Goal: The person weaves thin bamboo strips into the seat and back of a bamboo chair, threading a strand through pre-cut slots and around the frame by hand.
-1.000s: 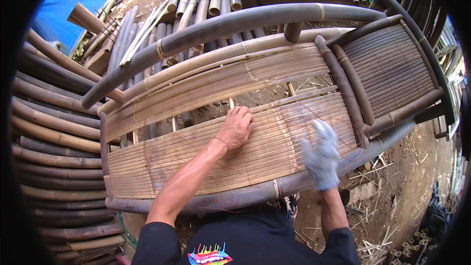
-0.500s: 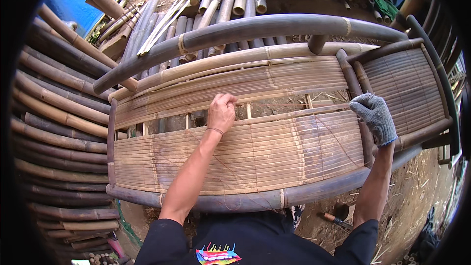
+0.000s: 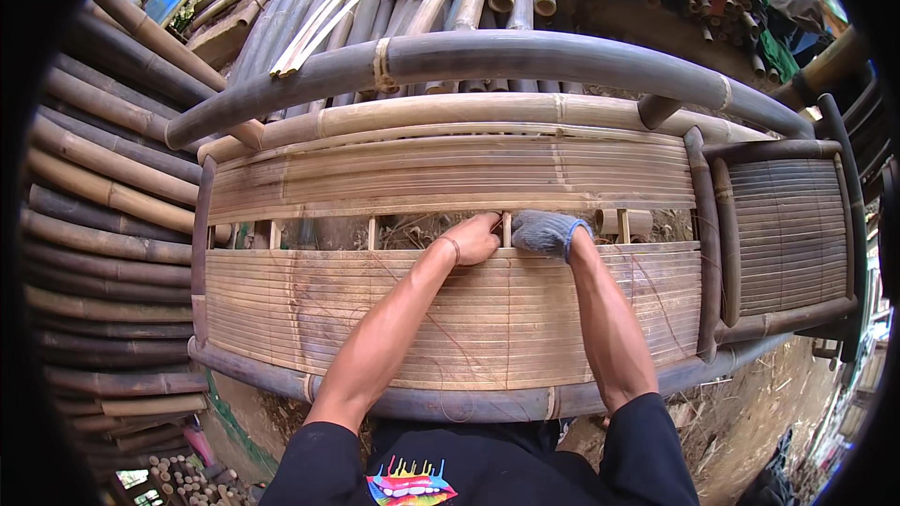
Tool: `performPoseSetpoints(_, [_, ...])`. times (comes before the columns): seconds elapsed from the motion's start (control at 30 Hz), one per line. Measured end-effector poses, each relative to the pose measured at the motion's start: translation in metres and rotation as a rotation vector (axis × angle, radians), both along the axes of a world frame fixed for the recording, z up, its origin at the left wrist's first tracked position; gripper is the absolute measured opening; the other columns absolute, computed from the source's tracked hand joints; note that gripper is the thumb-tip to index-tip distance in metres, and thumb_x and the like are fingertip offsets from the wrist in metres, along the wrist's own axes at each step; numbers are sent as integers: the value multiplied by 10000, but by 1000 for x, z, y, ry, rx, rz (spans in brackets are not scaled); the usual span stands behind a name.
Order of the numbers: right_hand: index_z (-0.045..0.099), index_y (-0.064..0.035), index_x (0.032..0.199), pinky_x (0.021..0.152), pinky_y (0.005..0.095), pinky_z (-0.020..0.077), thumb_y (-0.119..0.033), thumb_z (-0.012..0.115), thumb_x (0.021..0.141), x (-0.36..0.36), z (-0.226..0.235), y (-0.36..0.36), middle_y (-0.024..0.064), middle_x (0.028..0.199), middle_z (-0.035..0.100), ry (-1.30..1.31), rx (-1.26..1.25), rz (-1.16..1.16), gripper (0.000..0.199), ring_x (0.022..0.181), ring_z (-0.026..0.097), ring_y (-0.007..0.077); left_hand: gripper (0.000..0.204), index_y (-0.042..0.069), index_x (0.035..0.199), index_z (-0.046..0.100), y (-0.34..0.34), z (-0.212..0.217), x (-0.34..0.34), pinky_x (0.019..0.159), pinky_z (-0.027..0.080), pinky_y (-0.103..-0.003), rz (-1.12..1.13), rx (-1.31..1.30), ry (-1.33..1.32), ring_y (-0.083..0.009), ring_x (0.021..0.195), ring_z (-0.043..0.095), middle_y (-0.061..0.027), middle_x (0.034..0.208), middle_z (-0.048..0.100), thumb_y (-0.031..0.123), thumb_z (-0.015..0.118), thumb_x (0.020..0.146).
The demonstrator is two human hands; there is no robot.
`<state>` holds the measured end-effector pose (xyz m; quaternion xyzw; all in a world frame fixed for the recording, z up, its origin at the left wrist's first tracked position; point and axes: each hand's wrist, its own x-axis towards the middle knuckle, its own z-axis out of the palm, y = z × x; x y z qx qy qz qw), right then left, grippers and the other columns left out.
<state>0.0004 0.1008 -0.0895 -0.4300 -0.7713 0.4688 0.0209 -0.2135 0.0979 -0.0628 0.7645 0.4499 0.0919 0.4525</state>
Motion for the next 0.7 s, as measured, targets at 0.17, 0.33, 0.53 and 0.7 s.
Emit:
performPoseSetpoints(0.17, [710, -32, 1059, 852, 424, 515, -186, 573, 884, 5, 69, -24, 203, 993, 712, -55, 34, -220, 270, 919, 645, 405, 251, 25, 922, 765, -1, 46, 13, 822, 536, -412, 101, -129, 268, -331, 843, 710, -215, 859, 732, 239, 646, 867])
performPoseSetpoints(0.33, [728, -126, 1131, 1020, 449, 462, -358, 741, 852, -2, 118, -84, 150, 1256, 644, -19, 578, -403, 363, 1184, 590, 346, 277, 49, 943, 774, -19, 104, 13, 900, 500, -394, -3, -62, 31, -303, 1075, 640, -181, 1113, 677, 303, 671, 898])
performPoseSetpoints(0.53, [710, -48, 925, 753, 342, 516, -174, 660, 911, 37, 194, -198, 109, 880, 679, 428, 102, -666, 136, 822, 659, 282, 396, 45, 1186, 685, -37, 115, 3, 1034, 441, -420, 136, 33, 82, -296, 1257, 529, -159, 1304, 571, 324, 675, 905])
performPoseSetpoints(0.7, [624, -64, 951, 624, 273, 482, -258, 543, 1008, 163, 240, -325, 52, 832, 612, 934, 661, -769, 218, 736, 624, 189, 408, 84, 1239, 589, -115, 88, 64, 1039, 427, -462, -364, 511, -310, -309, 1120, 593, -128, 1198, 629, 334, 662, 925])
